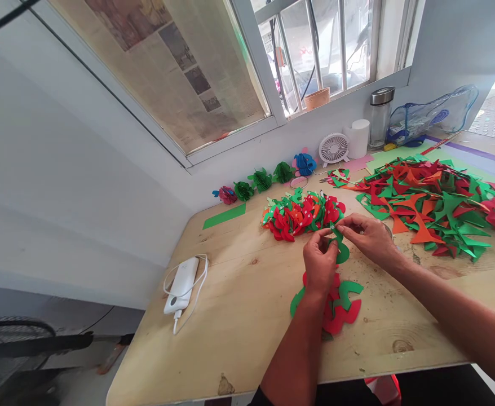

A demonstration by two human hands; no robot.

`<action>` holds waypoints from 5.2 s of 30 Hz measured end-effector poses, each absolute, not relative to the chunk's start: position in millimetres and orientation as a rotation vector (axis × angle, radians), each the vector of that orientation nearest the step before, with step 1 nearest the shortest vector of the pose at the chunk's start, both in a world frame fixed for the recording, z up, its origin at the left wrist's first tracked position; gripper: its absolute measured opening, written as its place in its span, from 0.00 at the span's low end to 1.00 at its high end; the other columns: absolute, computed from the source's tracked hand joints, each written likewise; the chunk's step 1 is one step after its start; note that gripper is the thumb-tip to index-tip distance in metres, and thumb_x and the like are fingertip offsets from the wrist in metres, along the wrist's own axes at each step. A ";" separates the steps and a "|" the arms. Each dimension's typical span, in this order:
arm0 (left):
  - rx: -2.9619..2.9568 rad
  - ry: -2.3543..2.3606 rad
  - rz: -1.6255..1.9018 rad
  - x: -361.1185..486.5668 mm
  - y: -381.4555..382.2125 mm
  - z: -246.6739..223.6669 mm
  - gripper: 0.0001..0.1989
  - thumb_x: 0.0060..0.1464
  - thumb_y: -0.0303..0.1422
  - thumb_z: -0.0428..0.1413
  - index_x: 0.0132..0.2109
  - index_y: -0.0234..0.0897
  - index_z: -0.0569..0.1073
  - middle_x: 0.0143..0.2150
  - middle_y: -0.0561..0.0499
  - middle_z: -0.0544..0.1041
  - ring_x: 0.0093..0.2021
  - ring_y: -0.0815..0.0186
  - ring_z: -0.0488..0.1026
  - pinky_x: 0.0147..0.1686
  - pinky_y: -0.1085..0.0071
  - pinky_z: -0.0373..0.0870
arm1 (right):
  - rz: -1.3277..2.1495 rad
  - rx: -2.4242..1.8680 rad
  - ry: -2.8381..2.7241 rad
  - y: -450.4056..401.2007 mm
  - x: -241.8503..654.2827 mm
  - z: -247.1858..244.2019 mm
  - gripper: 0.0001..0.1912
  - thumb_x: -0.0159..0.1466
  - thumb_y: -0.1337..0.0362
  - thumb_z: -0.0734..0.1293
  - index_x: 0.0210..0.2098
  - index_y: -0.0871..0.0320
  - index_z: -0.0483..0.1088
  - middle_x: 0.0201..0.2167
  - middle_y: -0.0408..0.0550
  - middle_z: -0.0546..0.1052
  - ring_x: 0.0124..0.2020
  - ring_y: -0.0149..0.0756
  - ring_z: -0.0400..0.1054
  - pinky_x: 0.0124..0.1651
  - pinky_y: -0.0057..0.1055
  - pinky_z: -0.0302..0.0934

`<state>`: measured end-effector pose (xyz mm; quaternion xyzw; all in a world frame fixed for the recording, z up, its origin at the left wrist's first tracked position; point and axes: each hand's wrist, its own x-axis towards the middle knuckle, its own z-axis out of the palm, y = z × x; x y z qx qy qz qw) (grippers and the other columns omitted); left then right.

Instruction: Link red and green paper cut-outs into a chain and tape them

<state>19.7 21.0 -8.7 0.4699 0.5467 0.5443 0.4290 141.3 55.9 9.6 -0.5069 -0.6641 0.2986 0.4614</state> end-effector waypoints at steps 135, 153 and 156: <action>0.987 1.208 1.343 23.9 22.2 -9.9 0.16 0.43 0.32 0.60 0.42 0.34 0.73 0.23 0.53 0.73 0.22 0.72 0.69 0.24 0.77 0.66 | 1.006 -1.227 -1.393 56.3 137.6 6.8 0.19 0.55 0.48 0.63 0.21 0.58 0.65 0.17 0.38 0.60 0.20 0.26 0.51 0.21 0.26 0.48; 1.258 1.246 1.263 26.2 18.4 -13.8 0.25 0.44 0.33 0.61 0.51 0.37 0.69 0.37 0.49 0.73 0.29 0.71 0.69 0.28 0.75 0.66 | 0.799 -1.360 -1.470 63.6 146.2 -3.6 0.15 0.55 0.53 0.63 0.22 0.59 0.68 0.17 0.41 0.63 0.21 0.27 0.53 0.23 0.27 0.48; 1.436 1.318 1.176 27.3 15.6 -13.4 0.31 0.44 0.34 0.61 0.57 0.41 0.64 0.42 0.48 0.73 0.32 0.70 0.70 0.31 0.74 0.67 | 0.774 -1.406 -1.449 65.4 147.1 -7.8 0.14 0.55 0.54 0.63 0.23 0.59 0.69 0.17 0.41 0.66 0.20 0.28 0.55 0.23 0.26 0.50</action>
